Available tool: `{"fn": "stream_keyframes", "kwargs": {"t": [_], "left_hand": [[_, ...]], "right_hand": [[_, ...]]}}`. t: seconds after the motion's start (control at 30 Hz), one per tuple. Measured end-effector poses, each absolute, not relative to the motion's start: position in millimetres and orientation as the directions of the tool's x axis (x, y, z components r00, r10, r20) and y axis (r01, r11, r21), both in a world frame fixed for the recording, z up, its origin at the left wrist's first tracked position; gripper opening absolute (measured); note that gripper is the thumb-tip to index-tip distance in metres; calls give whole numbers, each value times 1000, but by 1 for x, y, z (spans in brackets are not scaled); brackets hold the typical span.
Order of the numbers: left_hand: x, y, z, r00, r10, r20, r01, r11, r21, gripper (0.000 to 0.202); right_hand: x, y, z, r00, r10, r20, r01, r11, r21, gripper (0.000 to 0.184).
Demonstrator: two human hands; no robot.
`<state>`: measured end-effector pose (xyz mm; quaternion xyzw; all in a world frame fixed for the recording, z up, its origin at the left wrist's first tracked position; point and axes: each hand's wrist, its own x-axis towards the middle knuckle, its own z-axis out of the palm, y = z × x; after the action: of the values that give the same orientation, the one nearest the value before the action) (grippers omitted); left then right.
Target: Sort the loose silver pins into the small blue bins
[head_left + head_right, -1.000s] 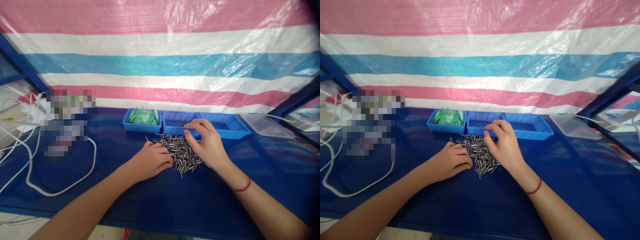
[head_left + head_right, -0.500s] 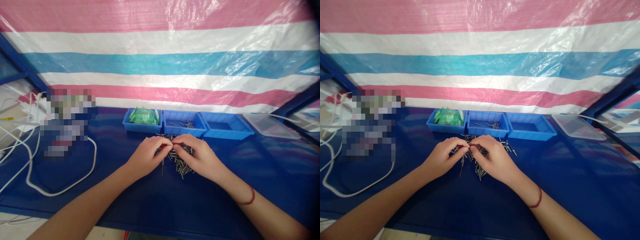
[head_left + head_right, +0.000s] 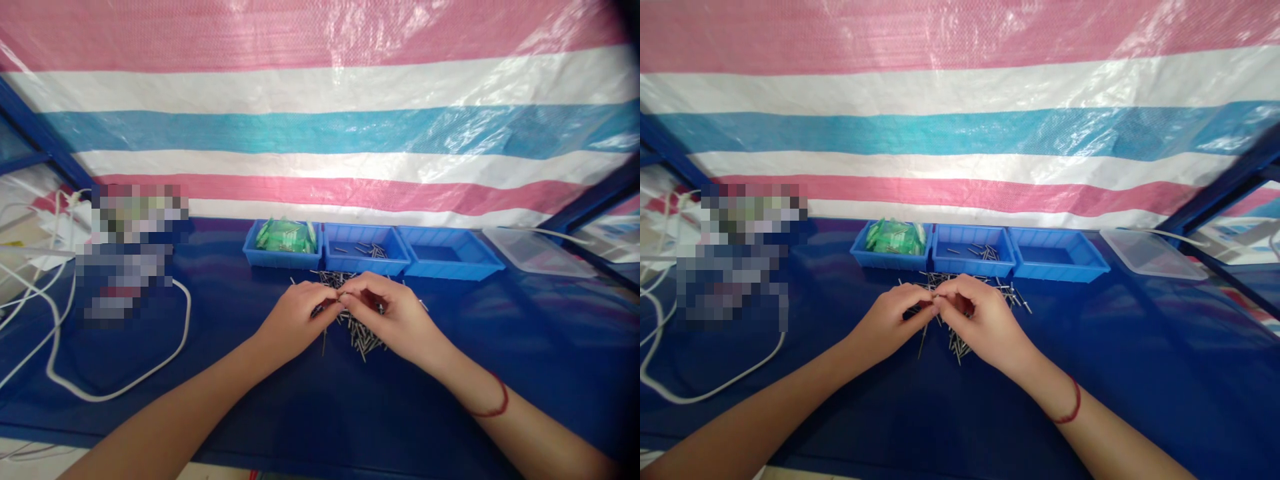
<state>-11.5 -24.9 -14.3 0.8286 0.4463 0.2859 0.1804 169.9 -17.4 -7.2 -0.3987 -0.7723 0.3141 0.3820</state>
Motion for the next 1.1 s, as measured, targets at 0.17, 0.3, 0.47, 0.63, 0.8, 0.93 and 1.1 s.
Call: {"fn": "stream_keyframes", "kwargs": {"t": [0.17,0.3,0.47,0.63,0.8,0.93,1.1], "left_hand": [[-14,-25,-11,384,846,369,623,-532,573,17],[-17,-24,-7,309,877,368,615,-479,626,13],[-19,-23,-10,335,879,338,643,-476,600,32],[-24,-26,-7,603,759,243,655,-646,392,29],[-30,-31,-3,753,645,134,604,-757,250,34],[-27,-30,-5,763,632,135,599,-770,218,20],[-23,-30,-7,764,624,163,599,-780,181,16]], "right_hand": [[172,-18,-5,-401,802,441,375,584,-720,16],[174,-17,-3,-391,789,474,441,612,-656,17],[184,-3,-6,-330,774,540,561,621,-548,20],[206,25,-15,-134,762,633,803,459,-382,27],[209,29,-16,-130,771,624,856,405,-322,33],[198,14,-14,-207,780,590,794,487,-365,29],[188,2,-13,-314,784,535,719,564,-406,25]]}}
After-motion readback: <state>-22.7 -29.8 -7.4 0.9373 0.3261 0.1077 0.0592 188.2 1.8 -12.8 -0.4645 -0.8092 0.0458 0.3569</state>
